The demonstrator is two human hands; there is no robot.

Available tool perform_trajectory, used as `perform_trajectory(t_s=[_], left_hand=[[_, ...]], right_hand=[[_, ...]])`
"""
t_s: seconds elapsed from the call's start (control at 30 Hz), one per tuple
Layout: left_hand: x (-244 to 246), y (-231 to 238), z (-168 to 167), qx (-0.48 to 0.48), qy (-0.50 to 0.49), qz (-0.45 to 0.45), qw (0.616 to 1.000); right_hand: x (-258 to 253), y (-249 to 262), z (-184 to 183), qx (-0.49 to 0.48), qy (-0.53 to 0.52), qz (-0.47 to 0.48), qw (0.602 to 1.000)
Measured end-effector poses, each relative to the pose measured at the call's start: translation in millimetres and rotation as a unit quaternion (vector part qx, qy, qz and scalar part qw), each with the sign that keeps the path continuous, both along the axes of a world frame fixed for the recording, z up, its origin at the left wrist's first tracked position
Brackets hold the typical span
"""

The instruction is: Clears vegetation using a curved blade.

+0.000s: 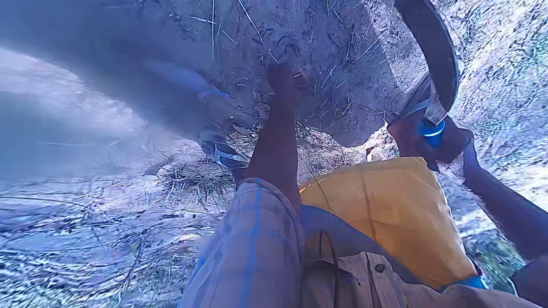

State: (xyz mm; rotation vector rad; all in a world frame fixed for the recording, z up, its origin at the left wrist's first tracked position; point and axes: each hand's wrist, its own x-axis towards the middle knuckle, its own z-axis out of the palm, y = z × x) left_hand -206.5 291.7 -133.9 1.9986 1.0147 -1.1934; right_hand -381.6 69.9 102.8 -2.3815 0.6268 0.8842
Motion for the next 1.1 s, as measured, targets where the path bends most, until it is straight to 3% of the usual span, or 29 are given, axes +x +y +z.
perform_trajectory(t_s=[0.07, 0.13, 0.2, 0.27, 0.33, 0.43, 0.53, 0.6, 0.63, 0.67, 0.73, 0.77, 0.87, 0.93, 1.0, 1.1], left_hand=[[-8, 16, 26, -0.03, -0.048, -0.116, 0.992], [-24, 32, 32, -0.034, -0.087, -0.173, 0.98], [-34, 52, 25, -0.016, -0.095, -0.173, 0.98], [-36, 72, 17, -0.027, -0.093, -0.181, 0.979], [-35, 82, 16, -0.044, -0.068, -0.207, 0.975], [-51, 100, 22, -0.062, 0.016, -0.303, 0.951], [-102, 129, 46, -0.083, 0.137, -0.41, 0.898], [-118, 132, 72, -0.097, 0.227, -0.456, 0.855], [-118, 132, 81, -0.092, 0.226, -0.464, 0.851], [-122, 136, 84, -0.084, 0.166, -0.455, 0.871], [-125, 141, 72, -0.074, -0.034, -0.395, 0.915], [-115, 135, 61, -0.063, -0.108, -0.36, 0.925], [-59, 102, 38, 0.01, -0.185, -0.199, 0.962], [-18, 93, 28, 0.085, -0.17, -0.114, 0.975], [6, 98, 21, 0.104, -0.152, -0.158, 0.97], [10, 102, 21, 0.036, -0.079, -0.289, 0.953]], right_hand=[[29, 21, -21, 0.043, -0.055, 0.003, 0.998], [61, 45, -52, 0.096, -0.123, 0.031, 0.987], [104, 75, -65, 0.155, -0.088, 0.051, 0.983], [124, 93, -74, 0.17, 0.019, 0.076, 0.982], [102, 76, -87, 0.118, 0.183, 0.116, 0.969], [20, 9, -81, 0.013, 0.359, 0.148, 0.921], [-26, -36, -27, -0.023, 0.398, 0.155, 0.904], [-29, -44, -1, -0.021, 0.356, 0.167, 0.919], [-21, -41, 3, -0.01, 0.314, 0.171, 0.934], [-10, -34, 0, 0.009, 0.247, 0.177, 0.953], [18, -7, -28, 0.057, 0.107, 0.187, 0.975], [37, 15, -47, 0.078, 0.085, 0.185, 0.976], [74, 65, -89, 0.094, 0.194, 0.18, 0.96], [49, 57, -97, 0.058, 0.305, 0.21, 0.927], [4, 17, -84, 0.027, 0.365, 0.236, 0.9], [-38, -43, -35, 0.005, 0.403, 0.217, 0.889]])
